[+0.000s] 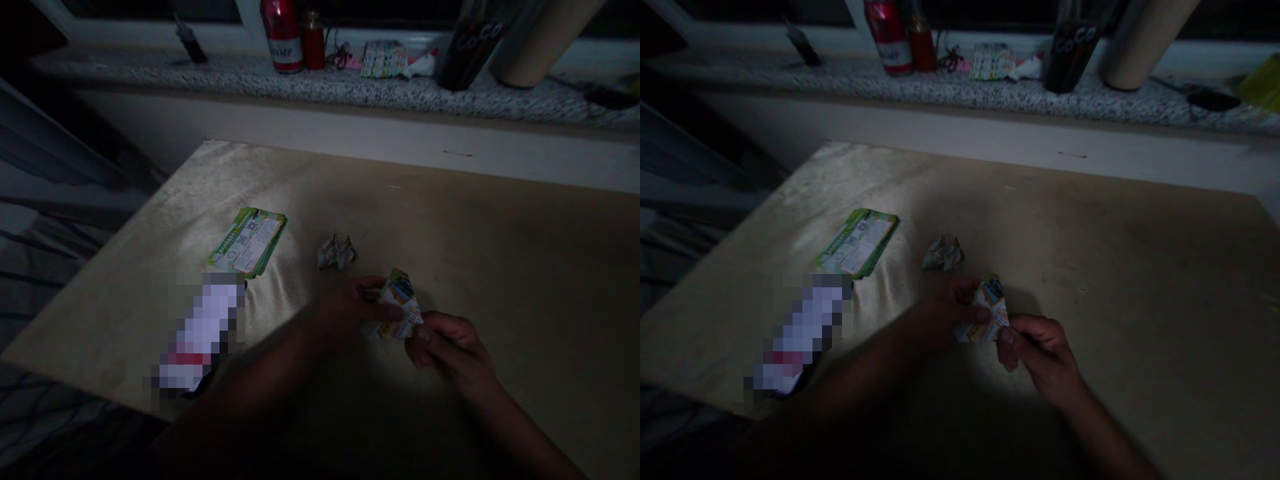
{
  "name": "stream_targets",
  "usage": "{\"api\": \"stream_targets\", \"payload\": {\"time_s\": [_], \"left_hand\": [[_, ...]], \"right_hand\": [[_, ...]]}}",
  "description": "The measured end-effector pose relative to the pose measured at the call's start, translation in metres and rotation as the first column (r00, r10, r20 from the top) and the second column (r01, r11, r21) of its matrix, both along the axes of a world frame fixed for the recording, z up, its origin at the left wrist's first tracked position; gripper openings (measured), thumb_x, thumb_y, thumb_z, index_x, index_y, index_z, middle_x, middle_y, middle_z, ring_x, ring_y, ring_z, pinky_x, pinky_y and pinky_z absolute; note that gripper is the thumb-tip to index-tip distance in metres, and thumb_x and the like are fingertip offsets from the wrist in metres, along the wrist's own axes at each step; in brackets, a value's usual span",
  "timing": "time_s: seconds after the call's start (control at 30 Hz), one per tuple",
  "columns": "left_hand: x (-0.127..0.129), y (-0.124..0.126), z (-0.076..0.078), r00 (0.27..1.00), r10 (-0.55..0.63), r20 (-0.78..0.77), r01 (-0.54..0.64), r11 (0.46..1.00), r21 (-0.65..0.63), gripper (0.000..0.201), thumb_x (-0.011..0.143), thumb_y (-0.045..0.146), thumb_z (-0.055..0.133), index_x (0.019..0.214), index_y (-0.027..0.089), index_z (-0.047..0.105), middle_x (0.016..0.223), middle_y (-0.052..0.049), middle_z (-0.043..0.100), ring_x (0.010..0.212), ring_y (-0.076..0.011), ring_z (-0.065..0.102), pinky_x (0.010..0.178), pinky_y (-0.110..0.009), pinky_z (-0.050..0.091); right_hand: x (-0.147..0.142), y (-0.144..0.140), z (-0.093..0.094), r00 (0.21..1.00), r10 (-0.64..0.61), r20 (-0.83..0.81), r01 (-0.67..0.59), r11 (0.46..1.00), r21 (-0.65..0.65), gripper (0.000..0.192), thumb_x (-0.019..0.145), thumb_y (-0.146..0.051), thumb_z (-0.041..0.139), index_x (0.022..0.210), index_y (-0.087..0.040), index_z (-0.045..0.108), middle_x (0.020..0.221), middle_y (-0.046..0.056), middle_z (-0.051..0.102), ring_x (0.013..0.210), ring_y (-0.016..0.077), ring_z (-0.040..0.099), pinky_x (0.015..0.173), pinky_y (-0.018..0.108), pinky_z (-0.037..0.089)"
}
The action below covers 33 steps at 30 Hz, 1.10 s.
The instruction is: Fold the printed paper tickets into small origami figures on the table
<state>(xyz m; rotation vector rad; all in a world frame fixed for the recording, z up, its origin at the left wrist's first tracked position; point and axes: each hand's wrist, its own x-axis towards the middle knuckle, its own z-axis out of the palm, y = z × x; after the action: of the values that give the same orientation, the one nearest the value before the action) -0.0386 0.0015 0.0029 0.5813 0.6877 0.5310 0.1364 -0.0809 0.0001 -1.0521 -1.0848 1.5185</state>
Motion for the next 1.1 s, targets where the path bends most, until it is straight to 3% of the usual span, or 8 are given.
{"api": "stream_targets", "payload": {"time_s": [0.1,0.27,0.4,0.5,0.63,0.8,0.9,1.1], "left_hand": [[-0.004,0.003,-0.003,0.999,0.025,-0.029,-0.024,0.999,0.029,0.059,0.048,0.024,0.095,0.100,0.013,0.070,0.083,-0.004,0.074,0.066,-0.0154,0.069,0.065,-0.028,0.055],[-0.012,0.011,-0.002,0.966,-0.100,-0.237,0.167,0.944,0.283,0.073,0.057,0.030,0.092,0.122,0.015,0.063,0.091,-0.010,0.075,0.071,-0.0191,0.071,0.063,-0.028,0.054],[-0.011,0.008,-0.003,0.956,-0.023,-0.293,0.142,0.909,0.392,0.080,0.063,0.033,0.088,0.133,0.016,0.054,0.097,-0.013,0.075,0.076,-0.0209,0.072,0.067,-0.030,0.055],[-0.012,0.004,-0.004,0.935,0.020,-0.354,0.153,0.878,0.453,0.074,0.070,0.035,0.083,0.134,0.016,0.050,0.091,-0.011,0.074,0.066,-0.0178,0.069,0.060,-0.028,0.054],[-0.015,0.006,0.004,0.812,0.004,-0.584,0.407,0.715,0.569,0.059,0.078,0.030,0.073,0.132,0.018,0.052,0.108,-0.012,0.072,0.077,-0.0194,0.070,0.065,-0.029,0.054],[-0.011,0.012,0.015,0.663,0.041,-0.748,0.652,0.459,0.603,0.045,0.078,0.024,0.067,0.121,0.018,0.059,0.108,-0.007,0.072,0.095,-0.0233,0.068,0.081,-0.033,0.052],[-0.008,0.012,0.016,0.609,0.072,-0.790,0.712,0.390,0.584,0.040,0.081,0.023,0.062,0.120,0.019,0.058,0.101,-0.006,0.072,0.089,-0.0224,0.069,0.077,-0.032,0.052],[-0.010,0.005,0.010,0.576,0.168,-0.800,0.740,0.308,0.598,0.044,0.083,0.025,0.060,0.126,0.018,0.054,0.115,-0.008,0.070,0.102,-0.0243,0.068,0.088,-0.035,0.052]], "right_hand": [[0.003,0.000,0.001,0.993,0.028,0.116,-0.029,1.000,0.006,0.028,0.094,-0.034,0.062,0.072,-0.019,0.071,0.057,0.000,0.062,0.054,0.0112,0.054,0.055,0.024,0.043],[0.002,0.002,0.009,0.941,-0.041,0.337,0.048,0.999,-0.013,0.029,0.091,-0.039,0.064,0.070,-0.019,0.071,0.063,0.003,0.067,0.058,0.0136,0.059,0.055,0.024,0.046],[-0.004,0.003,0.013,0.905,-0.196,0.379,0.220,0.975,-0.021,0.034,0.090,-0.043,0.064,0.067,-0.019,0.068,0.063,0.002,0.067,0.055,0.0126,0.059,0.055,0.024,0.047],[-0.001,0.002,0.013,0.884,-0.112,0.454,0.179,0.978,-0.108,0.035,0.090,-0.046,0.062,0.068,-0.019,0.068,0.056,0.000,0.062,0.047,0.0113,0.053,0.047,0.024,0.043],[0.012,-0.004,0.016,0.735,0.034,0.677,0.043,0.994,-0.096,0.032,0.091,-0.045,0.060,0.074,-0.019,0.071,0.062,0.001,0.065,0.052,0.0142,0.057,0.046,0.026,0.042],[0.019,-0.004,0.022,0.540,-0.193,0.819,-0.150,0.936,0.319,0.009,0.091,-0.027,0.065,0.094,-0.023,0.072,0.088,0.004,0.072,0.079,0.0191,0.068,0.070,0.032,0.053],[0.015,0.000,0.012,0.467,-0.262,0.845,-0.348,0.824,0.448,0.019,0.088,-0.021,0.068,0.107,-0.022,0.070,0.104,0.008,0.071,0.095,0.0237,0.065,0.085,0.040,0.052],[0.012,0.004,-0.015,0.379,-0.324,0.867,-0.376,0.802,0.464,0.032,0.088,-0.026,0.070,0.119,-0.018,0.067,0.108,0.012,0.067,0.103,0.0278,0.061,0.088,0.046,0.049]]}}
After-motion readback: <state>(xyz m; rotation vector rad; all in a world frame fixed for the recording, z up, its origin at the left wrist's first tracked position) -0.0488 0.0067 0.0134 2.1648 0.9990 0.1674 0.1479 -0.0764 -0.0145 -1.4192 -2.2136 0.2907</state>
